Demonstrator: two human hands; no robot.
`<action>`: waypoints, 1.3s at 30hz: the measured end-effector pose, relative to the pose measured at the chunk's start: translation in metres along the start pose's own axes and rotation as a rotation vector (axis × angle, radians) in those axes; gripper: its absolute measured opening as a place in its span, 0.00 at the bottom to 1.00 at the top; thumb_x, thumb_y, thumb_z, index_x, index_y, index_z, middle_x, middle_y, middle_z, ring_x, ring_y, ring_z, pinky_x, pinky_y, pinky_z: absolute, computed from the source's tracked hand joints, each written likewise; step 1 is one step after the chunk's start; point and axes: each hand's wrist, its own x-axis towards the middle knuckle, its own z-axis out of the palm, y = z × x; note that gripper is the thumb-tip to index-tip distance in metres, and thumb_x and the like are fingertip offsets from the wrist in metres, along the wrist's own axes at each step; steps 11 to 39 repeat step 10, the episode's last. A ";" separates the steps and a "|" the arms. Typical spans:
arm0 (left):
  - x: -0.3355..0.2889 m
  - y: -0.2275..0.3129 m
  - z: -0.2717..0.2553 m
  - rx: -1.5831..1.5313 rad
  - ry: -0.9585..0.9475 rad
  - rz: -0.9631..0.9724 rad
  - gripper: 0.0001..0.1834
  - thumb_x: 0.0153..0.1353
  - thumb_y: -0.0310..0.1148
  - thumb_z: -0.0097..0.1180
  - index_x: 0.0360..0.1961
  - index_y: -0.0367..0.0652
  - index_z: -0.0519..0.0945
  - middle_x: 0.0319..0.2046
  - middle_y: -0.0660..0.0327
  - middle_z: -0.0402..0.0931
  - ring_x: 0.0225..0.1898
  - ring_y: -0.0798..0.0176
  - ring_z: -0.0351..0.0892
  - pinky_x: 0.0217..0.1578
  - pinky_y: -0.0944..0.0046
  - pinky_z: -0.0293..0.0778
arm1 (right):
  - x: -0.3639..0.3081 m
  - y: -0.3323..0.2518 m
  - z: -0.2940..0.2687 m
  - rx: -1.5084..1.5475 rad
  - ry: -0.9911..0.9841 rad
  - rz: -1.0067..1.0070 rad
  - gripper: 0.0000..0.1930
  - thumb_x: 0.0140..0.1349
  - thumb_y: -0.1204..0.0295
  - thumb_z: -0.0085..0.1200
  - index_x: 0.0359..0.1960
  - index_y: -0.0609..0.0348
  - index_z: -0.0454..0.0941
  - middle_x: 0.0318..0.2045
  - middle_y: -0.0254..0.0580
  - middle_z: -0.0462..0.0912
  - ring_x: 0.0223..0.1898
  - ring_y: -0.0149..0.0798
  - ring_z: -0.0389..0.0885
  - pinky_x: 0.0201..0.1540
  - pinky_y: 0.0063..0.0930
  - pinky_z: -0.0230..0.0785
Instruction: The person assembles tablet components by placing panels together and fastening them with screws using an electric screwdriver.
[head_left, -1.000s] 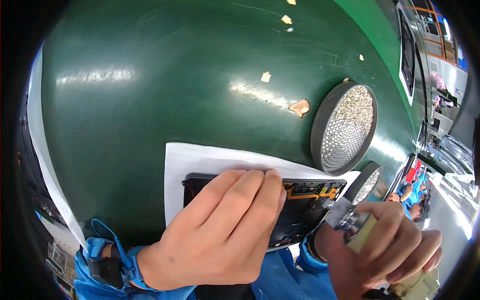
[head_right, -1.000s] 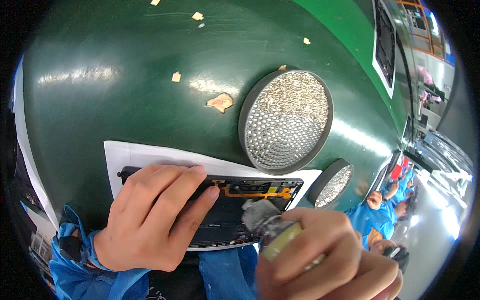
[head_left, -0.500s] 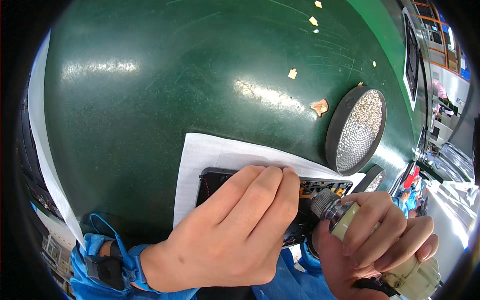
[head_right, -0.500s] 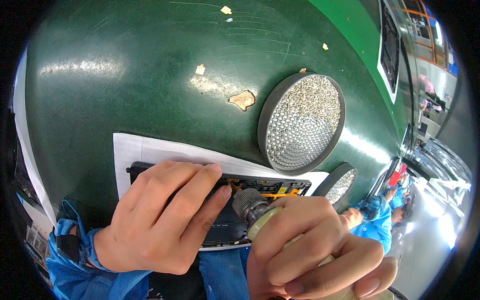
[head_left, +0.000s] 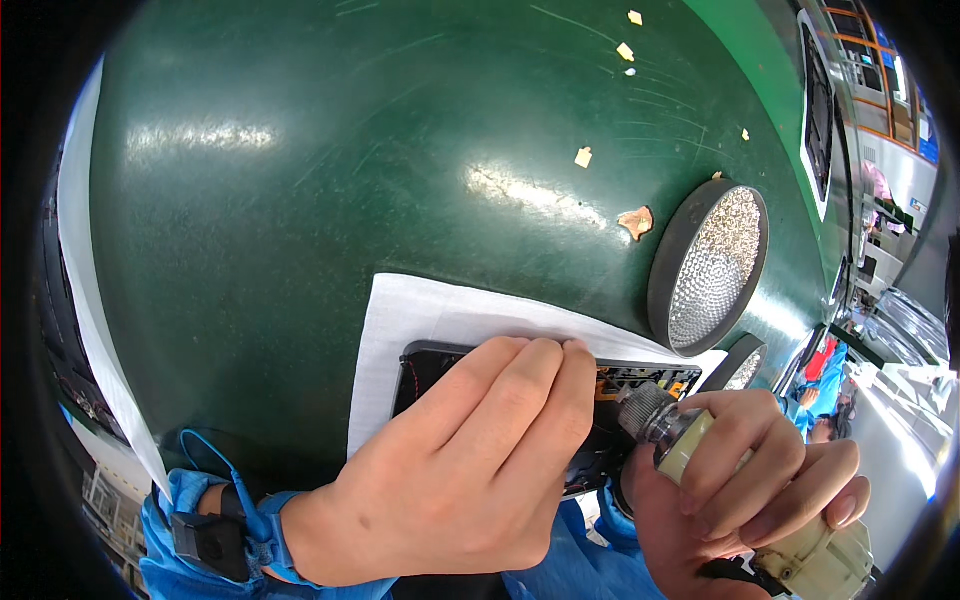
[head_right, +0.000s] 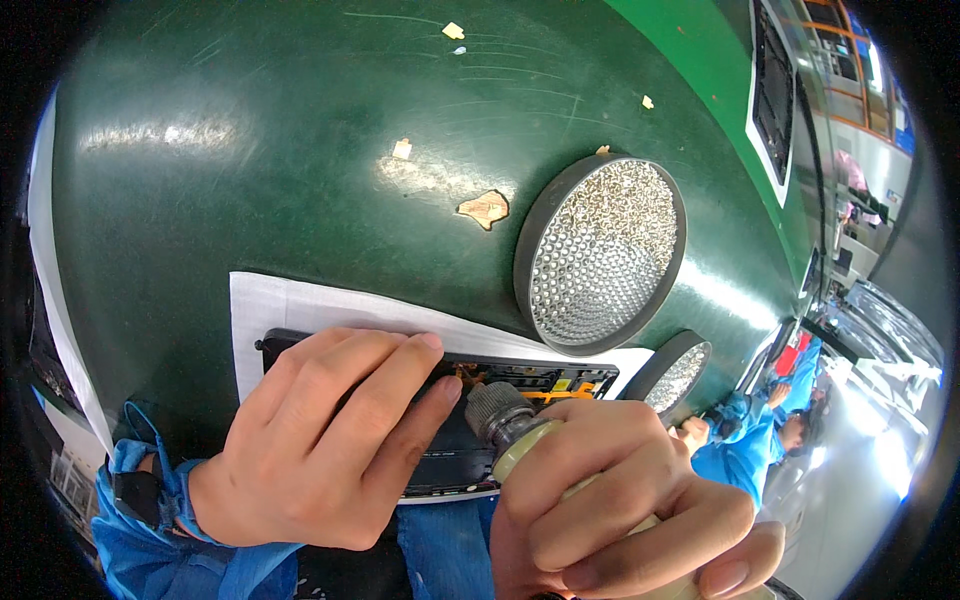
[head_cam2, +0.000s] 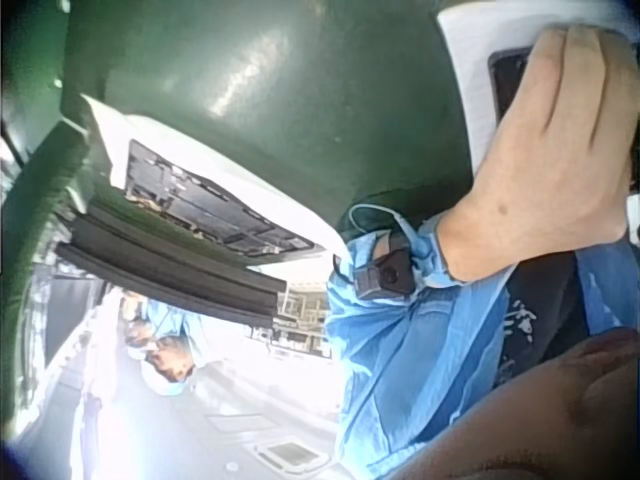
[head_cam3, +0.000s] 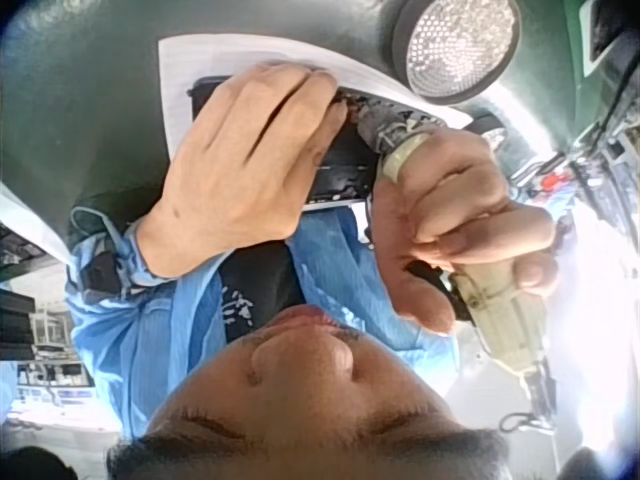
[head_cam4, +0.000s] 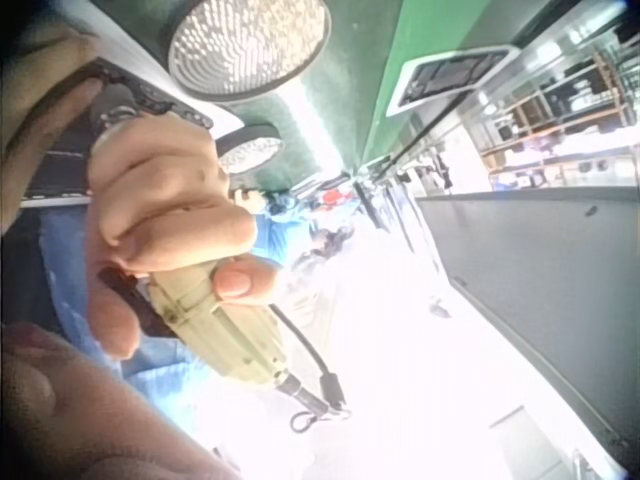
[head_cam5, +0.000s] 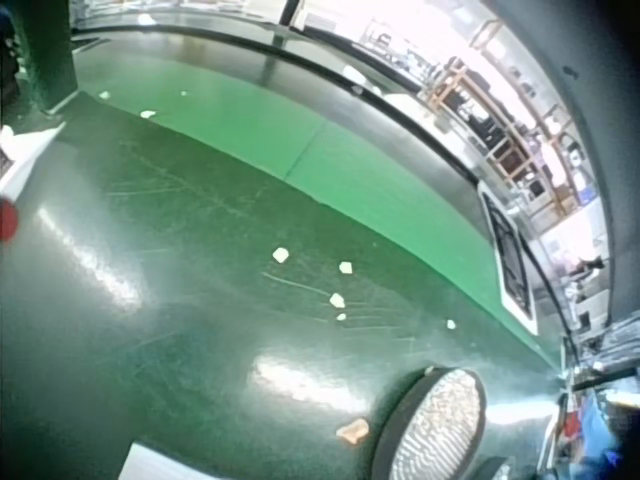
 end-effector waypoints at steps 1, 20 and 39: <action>0.001 -0.001 0.002 -0.007 -0.007 0.001 0.20 0.48 0.23 0.76 0.42 0.24 0.84 0.46 0.53 0.85 0.43 0.52 0.83 0.42 0.56 0.81 | -0.001 -0.001 -0.001 -0.013 -0.001 0.004 0.33 0.74 0.55 0.59 0.67 0.66 0.58 0.39 0.38 0.69 0.25 0.29 0.69 0.18 0.25 0.63; 0.003 -0.001 0.002 -0.036 -0.017 0.002 0.22 0.49 0.25 0.76 0.44 0.24 0.84 0.46 0.53 0.85 0.44 0.50 0.83 0.43 0.55 0.82 | -0.003 -0.002 0.000 -0.051 0.011 0.023 0.34 0.74 0.53 0.59 0.67 0.64 0.59 0.40 0.37 0.68 0.24 0.30 0.68 0.18 0.26 0.63; 0.003 -0.001 0.002 -0.036 -0.017 0.002 0.22 0.49 0.25 0.76 0.44 0.24 0.84 0.46 0.53 0.85 0.44 0.50 0.83 0.43 0.55 0.82 | -0.003 -0.002 0.000 -0.051 0.011 0.023 0.34 0.74 0.53 0.59 0.67 0.64 0.59 0.40 0.37 0.68 0.24 0.30 0.68 0.18 0.26 0.63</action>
